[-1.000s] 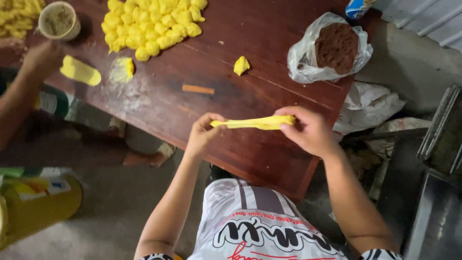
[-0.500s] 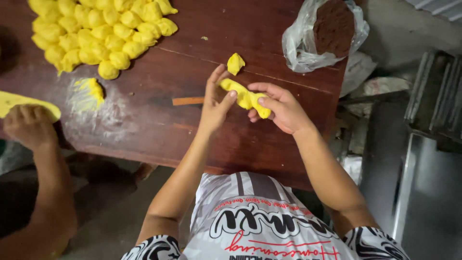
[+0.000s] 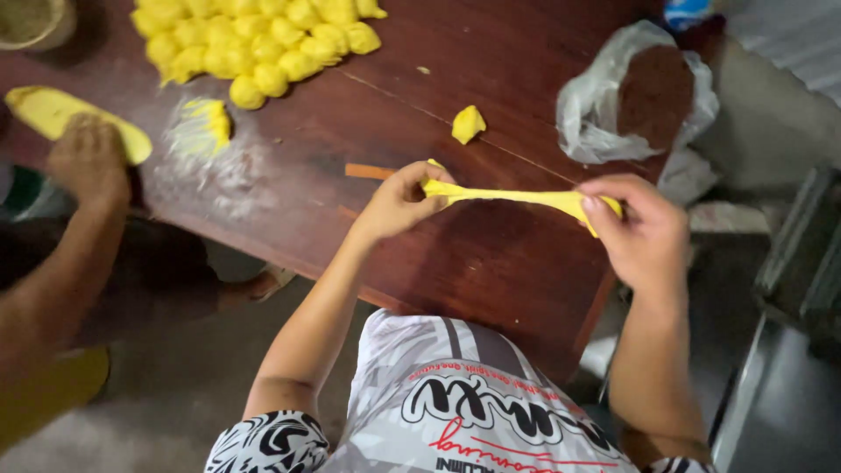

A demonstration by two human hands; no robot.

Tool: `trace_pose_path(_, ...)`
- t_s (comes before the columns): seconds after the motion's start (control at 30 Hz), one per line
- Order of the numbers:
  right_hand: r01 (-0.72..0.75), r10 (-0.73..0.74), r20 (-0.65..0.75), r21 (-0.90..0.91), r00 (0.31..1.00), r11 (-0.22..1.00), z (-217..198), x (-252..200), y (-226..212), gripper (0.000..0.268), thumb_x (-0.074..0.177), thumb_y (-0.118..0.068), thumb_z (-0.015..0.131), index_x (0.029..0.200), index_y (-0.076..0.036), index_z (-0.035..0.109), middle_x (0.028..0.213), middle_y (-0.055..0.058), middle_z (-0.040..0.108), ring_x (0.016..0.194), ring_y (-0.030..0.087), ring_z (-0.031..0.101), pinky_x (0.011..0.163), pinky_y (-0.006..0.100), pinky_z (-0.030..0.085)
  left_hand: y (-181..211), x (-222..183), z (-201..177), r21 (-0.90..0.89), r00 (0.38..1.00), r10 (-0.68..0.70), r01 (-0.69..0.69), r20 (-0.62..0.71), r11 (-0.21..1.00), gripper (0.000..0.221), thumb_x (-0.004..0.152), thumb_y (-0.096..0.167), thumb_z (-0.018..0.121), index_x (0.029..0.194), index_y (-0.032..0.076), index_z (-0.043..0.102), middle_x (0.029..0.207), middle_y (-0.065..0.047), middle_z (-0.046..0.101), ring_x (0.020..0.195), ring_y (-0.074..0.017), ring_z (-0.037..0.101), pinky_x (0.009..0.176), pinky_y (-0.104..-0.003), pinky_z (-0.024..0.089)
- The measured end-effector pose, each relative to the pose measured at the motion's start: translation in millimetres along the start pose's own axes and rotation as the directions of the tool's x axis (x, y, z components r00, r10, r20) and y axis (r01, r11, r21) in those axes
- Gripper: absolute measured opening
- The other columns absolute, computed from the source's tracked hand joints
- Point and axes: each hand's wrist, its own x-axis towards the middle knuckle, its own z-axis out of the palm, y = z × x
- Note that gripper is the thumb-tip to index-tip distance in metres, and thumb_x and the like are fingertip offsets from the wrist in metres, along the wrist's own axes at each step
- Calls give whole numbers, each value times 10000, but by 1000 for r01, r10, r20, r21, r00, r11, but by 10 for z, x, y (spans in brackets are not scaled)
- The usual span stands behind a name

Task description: Portioning and shaping yellow dough into balls and arranging them on baking trays.

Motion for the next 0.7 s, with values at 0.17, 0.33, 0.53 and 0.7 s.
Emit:
trace_pose_path(0.17,-5,75,-321,212,944,977,-131,-212,341,93,1096,-18,637,1167,24,678,1120,66,684,814,122,635,727,242,540,-385,-378,-194,-4,952,70,-75,-299,997,289,926,-37,544,1195,46,610,1224,-90,651,1094,-189,653,916,-313,563)
trace_pose_path(0.33,122,-226,-469,-242,854,963,227,-305,1306,187,1051,-155,655,1173,-13,649,1170,127,663,1000,287,662,856,392,573,-234,-274,480,607,884,253,43,-394,793,487,846,10,529,1322,55,624,1391,-209,625,1340,-369,567,1096,-463,491)
trace_pose_path(0.53,-8,-158,-255,-548,954,836,817,-746,2103,505,1017,-276,635,1420,18,559,1443,262,497,1327,431,502,1102,526,443,12,911,-181,956,869,492,-103,-47,273,514,723,129,701,1229,74,632,1239,-230,668,1239,-519,551,1111,-608,431)
trace_pose_path(0.7,-212,65,-222,-741,973,637,943,-758,1998,401,973,-271,637,1329,-85,630,1407,123,570,1327,339,512,1110,545,357,-411,2460,-1713,959,938,268,259,-221,-114,500,897,184,743,1375,199,597,1225,-215,556,1111,-425,561,895,-514,507)
